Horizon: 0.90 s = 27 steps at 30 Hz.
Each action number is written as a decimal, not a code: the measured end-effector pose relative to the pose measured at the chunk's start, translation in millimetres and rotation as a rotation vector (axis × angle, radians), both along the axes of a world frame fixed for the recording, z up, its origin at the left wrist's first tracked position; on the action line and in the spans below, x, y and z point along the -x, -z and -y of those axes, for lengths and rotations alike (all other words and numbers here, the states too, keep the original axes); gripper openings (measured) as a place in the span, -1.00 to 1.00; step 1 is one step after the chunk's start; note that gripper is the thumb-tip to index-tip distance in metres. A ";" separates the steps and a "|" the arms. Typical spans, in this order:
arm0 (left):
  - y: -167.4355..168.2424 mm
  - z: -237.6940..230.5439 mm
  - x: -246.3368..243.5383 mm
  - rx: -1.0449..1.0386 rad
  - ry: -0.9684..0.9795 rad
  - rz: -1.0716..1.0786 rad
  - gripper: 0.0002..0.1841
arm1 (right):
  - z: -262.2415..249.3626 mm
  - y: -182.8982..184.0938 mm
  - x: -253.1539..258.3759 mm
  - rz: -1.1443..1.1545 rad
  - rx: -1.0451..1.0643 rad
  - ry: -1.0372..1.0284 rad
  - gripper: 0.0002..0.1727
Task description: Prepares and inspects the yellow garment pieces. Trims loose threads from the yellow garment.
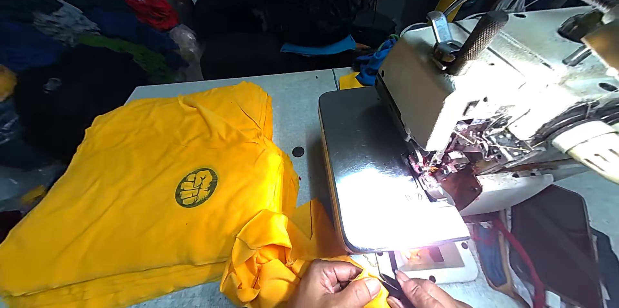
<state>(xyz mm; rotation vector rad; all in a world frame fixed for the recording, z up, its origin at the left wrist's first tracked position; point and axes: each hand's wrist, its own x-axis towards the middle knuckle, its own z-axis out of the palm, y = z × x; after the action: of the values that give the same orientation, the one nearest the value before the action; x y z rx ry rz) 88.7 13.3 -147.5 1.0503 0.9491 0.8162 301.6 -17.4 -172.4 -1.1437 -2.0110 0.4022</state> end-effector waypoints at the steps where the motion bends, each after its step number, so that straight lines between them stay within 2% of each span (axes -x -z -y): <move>1: 0.9 -0.2 0.3 -0.013 -0.008 0.010 -0.81 | -0.4 0.6 0.1 0.011 -0.018 0.011 -0.73; 6: 6.1 -0.2 -1.8 -0.004 -0.076 -0.029 -0.64 | -1.8 3.0 0.3 0.051 -0.086 0.026 -0.75; 12: 10.2 -1.2 -0.3 -0.027 -0.074 -0.005 -0.67 | -1.0 1.4 -2.0 0.039 -0.043 -0.005 -0.74; 17: 5.8 -0.8 -1.2 0.008 -0.062 -0.060 -0.61 | -1.6 -5.8 -2.8 0.011 0.042 -0.031 -0.72; 23: 3.2 -0.8 -2.3 0.059 -0.092 -0.050 -0.62 | -7.1 -2.2 3.9 -0.015 0.013 -0.051 -0.72; 27: 3.2 0.4 -0.6 0.045 -0.088 0.037 -0.66 | -7.1 0.2 3.5 -0.007 0.014 -0.051 -0.74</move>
<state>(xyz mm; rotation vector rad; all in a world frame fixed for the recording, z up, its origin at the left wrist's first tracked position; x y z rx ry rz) 89.3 12.9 -150.6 0.9572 0.9831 0.8798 298.1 -10.3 -172.5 -1.1000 -2.0377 0.4466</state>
